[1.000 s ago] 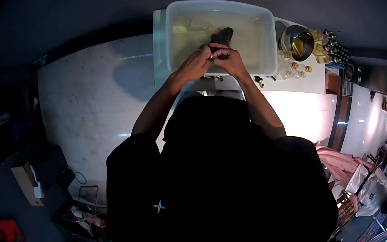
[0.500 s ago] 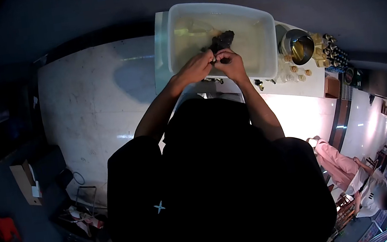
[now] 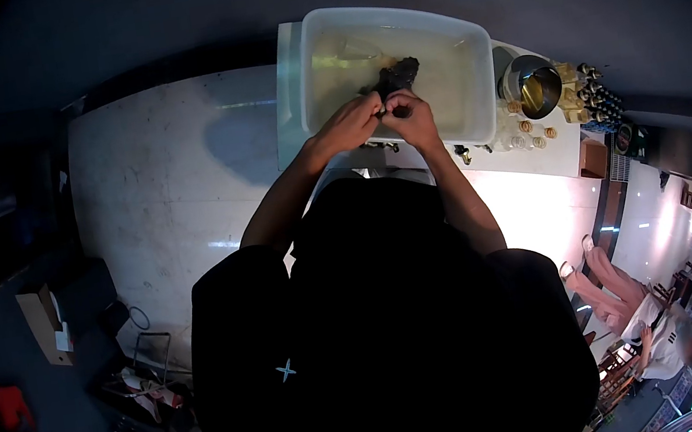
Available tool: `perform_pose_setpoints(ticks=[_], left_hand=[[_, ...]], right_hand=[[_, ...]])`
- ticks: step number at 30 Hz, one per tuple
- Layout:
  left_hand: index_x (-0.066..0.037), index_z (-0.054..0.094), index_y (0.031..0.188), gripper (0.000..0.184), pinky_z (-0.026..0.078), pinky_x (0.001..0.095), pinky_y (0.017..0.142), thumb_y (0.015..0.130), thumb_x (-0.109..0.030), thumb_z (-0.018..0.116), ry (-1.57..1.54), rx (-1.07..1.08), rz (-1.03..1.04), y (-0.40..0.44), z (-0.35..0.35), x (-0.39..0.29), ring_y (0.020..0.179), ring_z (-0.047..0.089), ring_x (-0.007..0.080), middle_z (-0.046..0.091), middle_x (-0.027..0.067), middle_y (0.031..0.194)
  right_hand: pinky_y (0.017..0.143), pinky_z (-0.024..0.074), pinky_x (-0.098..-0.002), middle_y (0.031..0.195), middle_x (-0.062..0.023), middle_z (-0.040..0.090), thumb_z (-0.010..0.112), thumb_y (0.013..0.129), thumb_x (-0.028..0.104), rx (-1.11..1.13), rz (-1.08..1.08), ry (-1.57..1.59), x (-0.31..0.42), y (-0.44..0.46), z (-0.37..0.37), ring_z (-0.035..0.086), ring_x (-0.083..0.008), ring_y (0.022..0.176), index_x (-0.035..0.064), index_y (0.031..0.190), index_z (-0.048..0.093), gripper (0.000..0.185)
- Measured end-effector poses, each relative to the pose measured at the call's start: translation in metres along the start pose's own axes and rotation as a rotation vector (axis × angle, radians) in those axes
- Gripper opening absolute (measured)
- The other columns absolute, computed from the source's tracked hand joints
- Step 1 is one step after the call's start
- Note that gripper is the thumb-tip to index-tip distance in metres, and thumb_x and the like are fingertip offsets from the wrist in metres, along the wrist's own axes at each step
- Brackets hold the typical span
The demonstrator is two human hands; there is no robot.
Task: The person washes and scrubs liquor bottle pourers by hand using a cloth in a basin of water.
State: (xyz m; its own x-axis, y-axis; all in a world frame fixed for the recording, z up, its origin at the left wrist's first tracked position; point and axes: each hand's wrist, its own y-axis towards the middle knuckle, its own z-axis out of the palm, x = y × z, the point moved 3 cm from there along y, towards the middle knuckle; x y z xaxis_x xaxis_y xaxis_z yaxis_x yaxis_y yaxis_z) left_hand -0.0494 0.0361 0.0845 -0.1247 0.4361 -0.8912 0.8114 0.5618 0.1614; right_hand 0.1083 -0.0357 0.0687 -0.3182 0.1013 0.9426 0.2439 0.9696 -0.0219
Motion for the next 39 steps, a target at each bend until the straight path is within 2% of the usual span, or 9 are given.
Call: perform_pose_setpoints(ticks=[5,8,17,24,26,32,39], left_hand=[[0.0,0.043,0.095,0.011,0.042,0.0438,0.069,0.086,0.0,0.05,-0.017,-0.035,0.008,-0.001,-0.001,0.0,0.074,0.05,0.0384,0.051,0.0185,0.081],[0.0,0.044,0.094,0.01,0.043,0.0433,0.069,0.086,0.0,0.05,-0.012,-0.035,-0.004,-0.001,-0.003,-0.002,0.074,0.05,0.038,0.051,0.0183,0.082],[-0.001,0.045,0.094,0.012,0.043,0.0441,0.069,0.085,0.001,0.053,0.028,-0.037,0.013,-0.001,-0.001,-0.002,0.075,0.053,0.0378,0.052,0.0184,0.082],[0.0,0.043,0.094,0.013,0.042,0.0471,0.069,0.084,0.002,0.052,0.019,-0.017,0.003,0.004,-0.011,-0.032,0.078,0.054,0.0408,0.053,0.0197,0.083],[0.0,0.044,0.093,0.013,0.043,0.0474,0.07,0.083,0.003,0.051,0.077,-0.047,0.074,0.005,-0.01,-0.033,0.078,0.055,0.0409,0.054,0.0201,0.083],[0.0,0.048,0.094,0.014,0.045,0.0486,0.072,0.081,0.005,0.052,0.236,-0.021,0.135,0.001,0.001,-0.012,0.081,0.056,0.0403,0.055,0.0198,0.083],[-0.002,0.049,0.095,0.017,0.045,0.0478,0.073,0.08,0.005,0.054,0.324,-0.04,0.159,-0.003,0.004,-0.007,0.082,0.056,0.0386,0.056,0.0175,0.083]], right_hand=[[0.089,0.0491,-0.0299,0.109,-0.0094,0.067,0.072,0.074,0.004,0.012,-0.002,0.177,-0.006,0.0,0.001,0.063,-0.018,0.099,0.0001,0.082,0.068,0.009],[0.091,0.0493,-0.0306,0.115,-0.0098,0.066,0.071,0.076,0.004,0.034,-0.036,0.155,0.001,-0.001,0.0,0.064,-0.019,0.102,0.0008,0.084,0.07,0.008],[0.09,0.0501,-0.0303,0.118,-0.0103,0.066,0.07,0.076,0.002,0.048,0.038,0.101,-0.006,-0.001,0.001,0.064,-0.0177,0.103,0.0009,0.083,0.07,0.008],[0.091,0.0501,-0.0293,0.126,-0.011,0.063,0.07,0.075,0.0,0.098,0.097,0.319,-0.014,0.002,0.002,0.063,-0.0159,0.105,-0.0004,0.083,0.07,0.008],[0.091,0.0501,-0.0292,0.128,-0.0117,0.062,0.07,0.075,-0.001,0.1,0.125,0.362,-0.017,0.002,0.002,0.063,-0.016,0.106,-0.0005,0.082,0.07,0.008],[0.091,0.0502,-0.0292,0.118,-0.0092,0.064,0.07,0.074,-0.001,0.116,0.105,0.366,-0.02,0.002,0.001,0.063,-0.0157,0.103,-0.0005,0.08,0.068,0.006],[0.089,0.0465,-0.0282,0.107,-0.0075,0.062,0.069,0.071,0.0,0.066,0.064,0.143,-0.003,-0.001,-0.003,0.061,-0.0155,0.101,-0.0009,0.079,0.067,0.008]])
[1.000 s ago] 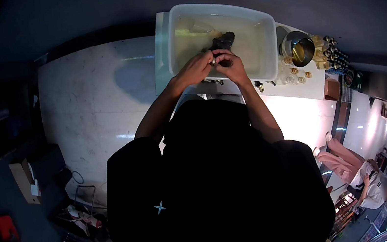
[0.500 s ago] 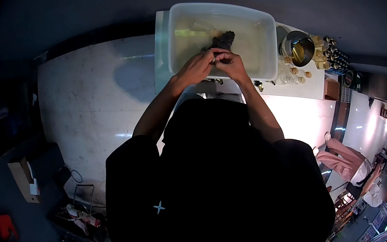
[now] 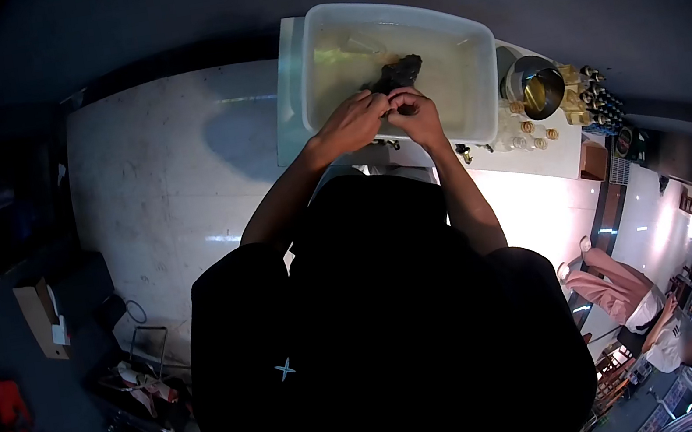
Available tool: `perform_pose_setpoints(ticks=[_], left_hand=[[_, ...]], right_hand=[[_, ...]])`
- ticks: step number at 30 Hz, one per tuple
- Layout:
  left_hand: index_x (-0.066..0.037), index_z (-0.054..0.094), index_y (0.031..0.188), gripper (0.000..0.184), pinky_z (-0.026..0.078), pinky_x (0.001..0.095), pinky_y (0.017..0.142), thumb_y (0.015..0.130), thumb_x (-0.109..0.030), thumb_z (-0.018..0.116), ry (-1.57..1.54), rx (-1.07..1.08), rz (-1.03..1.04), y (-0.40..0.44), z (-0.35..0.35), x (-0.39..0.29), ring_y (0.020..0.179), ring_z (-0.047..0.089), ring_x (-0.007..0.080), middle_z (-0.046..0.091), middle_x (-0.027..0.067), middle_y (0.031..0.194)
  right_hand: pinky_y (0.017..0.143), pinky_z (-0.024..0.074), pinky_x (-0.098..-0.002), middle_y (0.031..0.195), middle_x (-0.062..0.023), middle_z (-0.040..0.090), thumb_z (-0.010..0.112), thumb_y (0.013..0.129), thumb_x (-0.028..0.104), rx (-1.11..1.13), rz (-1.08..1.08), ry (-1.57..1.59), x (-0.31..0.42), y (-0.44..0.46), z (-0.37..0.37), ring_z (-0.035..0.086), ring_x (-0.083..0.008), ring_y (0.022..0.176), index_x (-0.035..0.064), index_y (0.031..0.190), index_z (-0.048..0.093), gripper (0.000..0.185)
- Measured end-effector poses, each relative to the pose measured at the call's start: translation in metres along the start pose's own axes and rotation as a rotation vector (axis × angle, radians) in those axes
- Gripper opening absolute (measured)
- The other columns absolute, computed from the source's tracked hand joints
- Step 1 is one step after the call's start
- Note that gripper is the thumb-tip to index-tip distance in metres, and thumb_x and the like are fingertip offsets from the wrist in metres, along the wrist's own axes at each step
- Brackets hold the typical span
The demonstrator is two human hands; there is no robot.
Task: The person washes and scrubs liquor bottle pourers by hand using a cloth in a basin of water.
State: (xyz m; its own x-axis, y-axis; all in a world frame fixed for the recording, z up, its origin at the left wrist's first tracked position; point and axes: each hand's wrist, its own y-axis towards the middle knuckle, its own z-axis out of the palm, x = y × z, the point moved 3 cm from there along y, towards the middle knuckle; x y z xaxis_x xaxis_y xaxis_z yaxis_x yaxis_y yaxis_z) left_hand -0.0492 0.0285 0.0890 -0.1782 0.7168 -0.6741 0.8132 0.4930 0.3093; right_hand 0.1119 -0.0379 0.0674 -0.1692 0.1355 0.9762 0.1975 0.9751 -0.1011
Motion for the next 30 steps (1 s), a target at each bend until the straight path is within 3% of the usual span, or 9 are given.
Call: perform_pose_setpoints(ticks=[5,18,21,26,29,30], left_hand=[[-0.002,0.049,0.093,0.016,0.044,0.0472,0.071,0.079,0.005,0.053,-0.031,-0.039,0.031,0.003,-0.003,-0.005,0.08,0.054,0.0377,0.054,0.0161,0.081],[-0.003,0.045,0.088,0.012,0.04,0.047,0.067,0.08,0.003,0.052,-0.187,-0.09,0.022,0.007,-0.011,-0.008,0.073,0.049,0.0388,0.05,0.0164,0.076],[-0.004,0.045,0.087,0.009,0.04,0.0446,0.064,0.083,0.001,0.051,-0.268,-0.084,-0.108,0.004,-0.004,0.003,0.067,0.047,0.0361,0.047,0.0175,0.074],[-0.006,0.043,0.084,0.008,0.035,0.0332,0.058,0.086,-0.001,0.048,-0.532,-0.026,-0.379,-0.006,0.014,0.036,0.062,0.041,0.0168,0.041,0.0052,0.07],[-0.008,0.041,0.081,0.01,0.03,0.0284,0.057,0.087,-0.001,0.046,-0.915,-0.005,-0.486,-0.006,0.02,0.052,0.064,0.035,0.0091,0.035,-0.0022,0.071],[-0.008,0.04,0.08,0.012,0.029,0.0272,0.057,0.088,-0.001,0.046,-1.079,0.0,-0.521,-0.005,0.02,0.052,0.064,0.034,0.0072,0.034,-0.0043,0.072]], right_hand=[[0.081,0.0494,-0.0287,0.098,-0.0076,0.064,0.072,0.069,0.005,-0.057,-0.099,-0.073,-0.003,0.0,-0.001,0.062,-0.0177,0.088,-0.0006,0.078,0.066,0.013],[0.082,0.0486,-0.0289,0.093,-0.0075,0.063,0.072,0.069,0.006,-0.089,-0.099,-0.104,-0.003,0.001,0.003,0.062,-0.019,0.087,0.0005,0.078,0.065,0.013],[0.081,0.0484,-0.0285,0.093,-0.0078,0.063,0.071,0.073,0.006,-0.073,-0.101,-0.072,-0.005,0.001,0.005,0.061,-0.0174,0.086,0.0024,0.083,0.065,0.012],[0.076,0.0471,-0.0272,0.085,-0.0075,0.062,0.071,0.085,0.016,-0.051,-0.006,0.095,0.005,-0.004,0.015,0.057,-0.013,0.078,0.0042,0.092,0.063,0.016],[0.067,0.044,-0.0263,0.078,0.0001,0.058,0.065,0.094,0.021,0.103,0.15,-0.217,0.009,-0.003,0.014,0.054,-0.0081,0.072,0.0031,0.091,0.061,0.019],[0.065,0.0425,-0.0267,0.076,0.0001,0.058,0.062,0.096,0.024,0.111,0.153,-0.192,0.009,-0.003,0.016,0.053,-0.0081,0.07,0.003,0.089,0.061,0.022]])
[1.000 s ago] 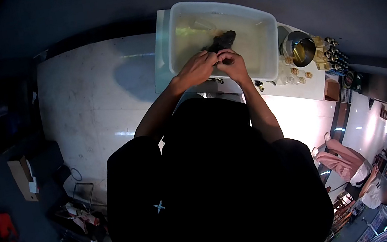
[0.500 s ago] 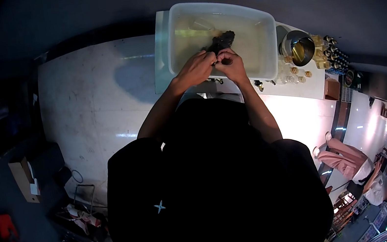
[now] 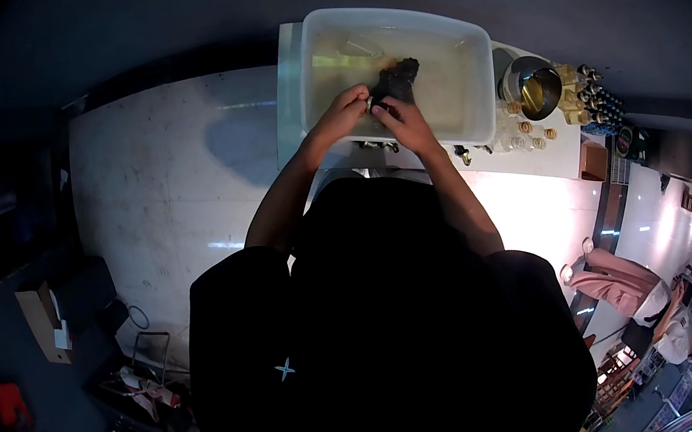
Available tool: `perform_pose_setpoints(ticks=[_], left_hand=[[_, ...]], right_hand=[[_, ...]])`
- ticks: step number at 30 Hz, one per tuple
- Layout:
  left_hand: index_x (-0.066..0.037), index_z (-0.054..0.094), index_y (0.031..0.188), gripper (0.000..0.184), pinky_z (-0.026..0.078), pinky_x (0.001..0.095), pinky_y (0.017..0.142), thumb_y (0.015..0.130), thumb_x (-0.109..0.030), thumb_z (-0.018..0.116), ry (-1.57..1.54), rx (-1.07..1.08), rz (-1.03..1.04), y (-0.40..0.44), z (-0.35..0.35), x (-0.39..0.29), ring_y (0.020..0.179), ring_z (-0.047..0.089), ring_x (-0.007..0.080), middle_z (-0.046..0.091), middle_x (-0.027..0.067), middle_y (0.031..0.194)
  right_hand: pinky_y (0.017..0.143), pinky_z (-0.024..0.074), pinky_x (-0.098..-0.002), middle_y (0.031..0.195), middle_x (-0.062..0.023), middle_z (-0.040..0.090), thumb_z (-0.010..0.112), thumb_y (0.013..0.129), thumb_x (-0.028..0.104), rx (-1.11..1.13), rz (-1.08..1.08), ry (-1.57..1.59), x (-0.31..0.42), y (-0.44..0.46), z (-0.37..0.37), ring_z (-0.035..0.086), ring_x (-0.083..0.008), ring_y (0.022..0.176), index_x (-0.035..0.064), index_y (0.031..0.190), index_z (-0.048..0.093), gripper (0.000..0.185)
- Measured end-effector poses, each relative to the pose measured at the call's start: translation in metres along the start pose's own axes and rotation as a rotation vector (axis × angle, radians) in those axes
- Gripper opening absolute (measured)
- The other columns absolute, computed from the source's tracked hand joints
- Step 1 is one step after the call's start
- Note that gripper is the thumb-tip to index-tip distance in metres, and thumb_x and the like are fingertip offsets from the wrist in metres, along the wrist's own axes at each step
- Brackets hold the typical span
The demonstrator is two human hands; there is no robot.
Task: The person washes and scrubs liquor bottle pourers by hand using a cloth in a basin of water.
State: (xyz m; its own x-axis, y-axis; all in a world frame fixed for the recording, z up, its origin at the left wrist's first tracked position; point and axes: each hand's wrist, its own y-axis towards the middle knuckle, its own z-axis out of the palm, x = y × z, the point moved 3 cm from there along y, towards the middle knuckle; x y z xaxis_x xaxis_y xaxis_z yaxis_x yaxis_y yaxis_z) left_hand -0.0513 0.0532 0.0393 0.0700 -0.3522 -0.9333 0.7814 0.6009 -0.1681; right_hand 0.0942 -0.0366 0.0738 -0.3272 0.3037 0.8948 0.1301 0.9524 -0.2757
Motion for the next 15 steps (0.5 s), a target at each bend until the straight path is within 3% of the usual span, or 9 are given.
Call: perform_pose_setpoints(ticks=[3,6,9,15], left_hand=[[-0.009,0.039,0.078,0.014,0.028,0.0272,0.057,0.089,-0.003,0.044,0.011,-0.004,0.036,0.0,0.003,-0.01,0.063,0.03,0.0069,0.031,-0.0045,0.072],[-0.008,0.039,0.078,0.013,0.028,0.028,0.056,0.088,-0.001,0.045,0.257,-0.032,0.163,-0.004,0.014,-0.026,0.063,0.031,0.0062,0.032,-0.005,0.072],[-0.006,0.041,0.08,0.011,0.033,0.0309,0.056,0.086,-0.003,0.049,0.416,-0.114,0.188,-0.006,0.017,-0.027,0.06,0.039,0.0129,0.039,0.0003,0.068],[-0.002,0.045,0.08,0.015,0.04,0.0374,0.057,0.086,-0.009,0.057,0.858,-0.263,0.545,-0.017,0.045,-0.067,0.061,0.05,0.0322,0.048,0.0156,0.068]], right_hand=[[0.06,0.0397,-0.0299,0.068,-0.0016,0.056,0.056,0.098,0.033,-0.003,0.021,0.117,-0.004,0.004,0.006,0.051,-0.0105,0.063,0.0023,0.086,0.061,0.033],[0.055,0.0394,-0.0339,0.061,-0.0047,0.054,0.054,0.098,0.04,-0.038,0.096,0.242,-0.015,0.011,0.009,0.051,-0.0152,0.056,0.0014,0.085,0.062,0.041],[0.049,0.0365,-0.0323,0.057,-0.0039,0.052,0.054,0.097,0.04,-0.02,0.236,0.292,-0.017,0.018,0.006,0.048,-0.0144,0.049,0.0026,0.077,0.06,0.043],[0.038,0.028,-0.0303,0.053,-0.0006,0.048,0.057,0.093,0.038,-0.065,0.536,0.739,-0.007,0.023,0.009,0.04,-0.0124,0.039,0.0089,0.064,0.055,0.041]])
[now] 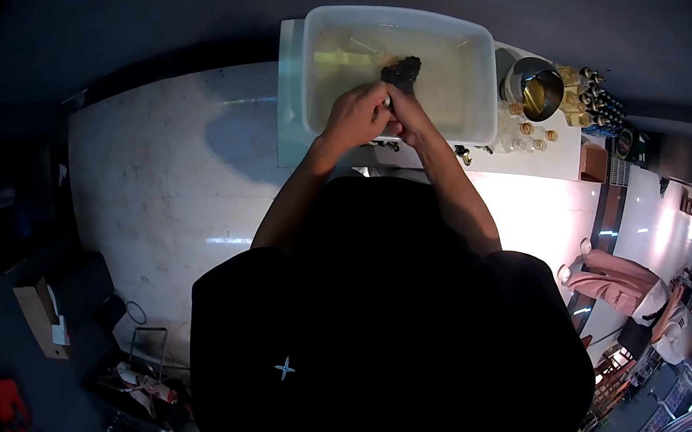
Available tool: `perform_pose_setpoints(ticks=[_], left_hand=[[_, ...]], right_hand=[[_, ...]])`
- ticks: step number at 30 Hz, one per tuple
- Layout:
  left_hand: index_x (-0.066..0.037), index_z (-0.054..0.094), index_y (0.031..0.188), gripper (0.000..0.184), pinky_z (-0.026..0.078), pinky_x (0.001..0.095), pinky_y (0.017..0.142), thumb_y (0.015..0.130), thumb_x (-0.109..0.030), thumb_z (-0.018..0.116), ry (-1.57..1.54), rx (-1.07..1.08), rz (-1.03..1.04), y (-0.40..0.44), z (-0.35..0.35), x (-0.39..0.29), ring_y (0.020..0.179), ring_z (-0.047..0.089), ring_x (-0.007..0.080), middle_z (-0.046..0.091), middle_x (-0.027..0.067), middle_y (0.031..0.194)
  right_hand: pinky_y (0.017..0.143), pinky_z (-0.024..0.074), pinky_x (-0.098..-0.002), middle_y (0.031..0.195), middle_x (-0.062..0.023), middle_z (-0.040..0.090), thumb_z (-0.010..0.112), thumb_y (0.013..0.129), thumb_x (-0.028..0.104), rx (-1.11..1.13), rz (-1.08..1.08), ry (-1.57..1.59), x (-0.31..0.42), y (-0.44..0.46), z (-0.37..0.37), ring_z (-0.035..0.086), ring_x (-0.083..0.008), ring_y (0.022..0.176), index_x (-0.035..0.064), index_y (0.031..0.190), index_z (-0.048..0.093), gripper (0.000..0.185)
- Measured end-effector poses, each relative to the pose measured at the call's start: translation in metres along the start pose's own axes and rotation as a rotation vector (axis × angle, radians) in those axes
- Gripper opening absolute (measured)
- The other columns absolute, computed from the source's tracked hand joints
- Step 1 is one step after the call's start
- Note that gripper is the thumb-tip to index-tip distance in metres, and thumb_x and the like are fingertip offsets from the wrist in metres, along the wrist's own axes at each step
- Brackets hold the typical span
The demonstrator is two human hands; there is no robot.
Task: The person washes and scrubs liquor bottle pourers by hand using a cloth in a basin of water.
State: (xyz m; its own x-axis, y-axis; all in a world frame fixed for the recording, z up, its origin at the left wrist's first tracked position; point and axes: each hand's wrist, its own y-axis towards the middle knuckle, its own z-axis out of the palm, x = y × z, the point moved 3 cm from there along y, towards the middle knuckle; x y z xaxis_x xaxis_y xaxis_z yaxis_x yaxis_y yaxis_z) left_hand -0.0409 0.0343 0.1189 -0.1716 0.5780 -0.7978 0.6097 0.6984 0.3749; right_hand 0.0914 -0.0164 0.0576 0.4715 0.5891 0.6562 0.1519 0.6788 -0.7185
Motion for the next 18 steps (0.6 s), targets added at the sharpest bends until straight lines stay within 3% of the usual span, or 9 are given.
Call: perform_pose_setpoints(ticks=[3,9,15,18], left_hand=[[-0.001,0.044,0.08,0.017,0.04,0.0365,0.057,0.086,-0.009,0.057,-0.104,0.009,-0.314,-0.001,0.008,0.012,0.058,0.048,0.0245,0.044,0.0134,0.064],[0.002,0.048,0.082,0.02,0.039,0.0341,0.057,0.093,-0.014,0.05,-0.34,-0.173,-0.523,0.001,0.019,0.017,0.063,0.04,0.0115,0.04,0.0081,0.063],[0.003,0.052,0.081,0.025,0.038,0.0342,0.057,0.095,-0.017,0.047,-0.342,-0.16,-0.626,0.003,0.035,0.041,0.06,0.043,0.0134,0.042,0.0069,0.062],[0.004,0.053,0.08,0.029,0.039,0.036,0.057,0.095,-0.02,0.048,-0.5,-0.131,-0.795,0.001,0.045,0.056,0.06,0.047,0.015,0.043,0.0078,0.061]], right_hand=[[0.037,0.027,-0.0312,0.051,-0.0003,0.046,0.059,0.091,0.035,-0.071,-0.06,0.061,-0.008,0.008,0.005,0.039,-0.0124,0.039,0.0091,0.061,0.055,0.039],[0.041,0.0301,-0.0334,0.053,-0.0025,0.049,0.061,0.088,0.028,-0.297,-0.188,-0.025,-0.003,0.008,0.01,0.043,-0.0134,0.043,0.005,0.062,0.059,0.035],[0.051,0.0363,-0.0351,0.057,-0.0039,0.054,0.064,0.085,0.028,-0.42,-0.247,-0.071,-0.005,0.015,0.003,0.047,-0.0147,0.054,-0.0028,0.065,0.063,0.036],[0.055,0.0385,-0.0349,0.057,-0.0055,0.054,0.064,0.084,0.028,-0.435,-0.293,-0.097,-0.007,0.022,-0.002,0.049,-0.0148,0.057,-0.0057,0.067,0.063,0.037]])
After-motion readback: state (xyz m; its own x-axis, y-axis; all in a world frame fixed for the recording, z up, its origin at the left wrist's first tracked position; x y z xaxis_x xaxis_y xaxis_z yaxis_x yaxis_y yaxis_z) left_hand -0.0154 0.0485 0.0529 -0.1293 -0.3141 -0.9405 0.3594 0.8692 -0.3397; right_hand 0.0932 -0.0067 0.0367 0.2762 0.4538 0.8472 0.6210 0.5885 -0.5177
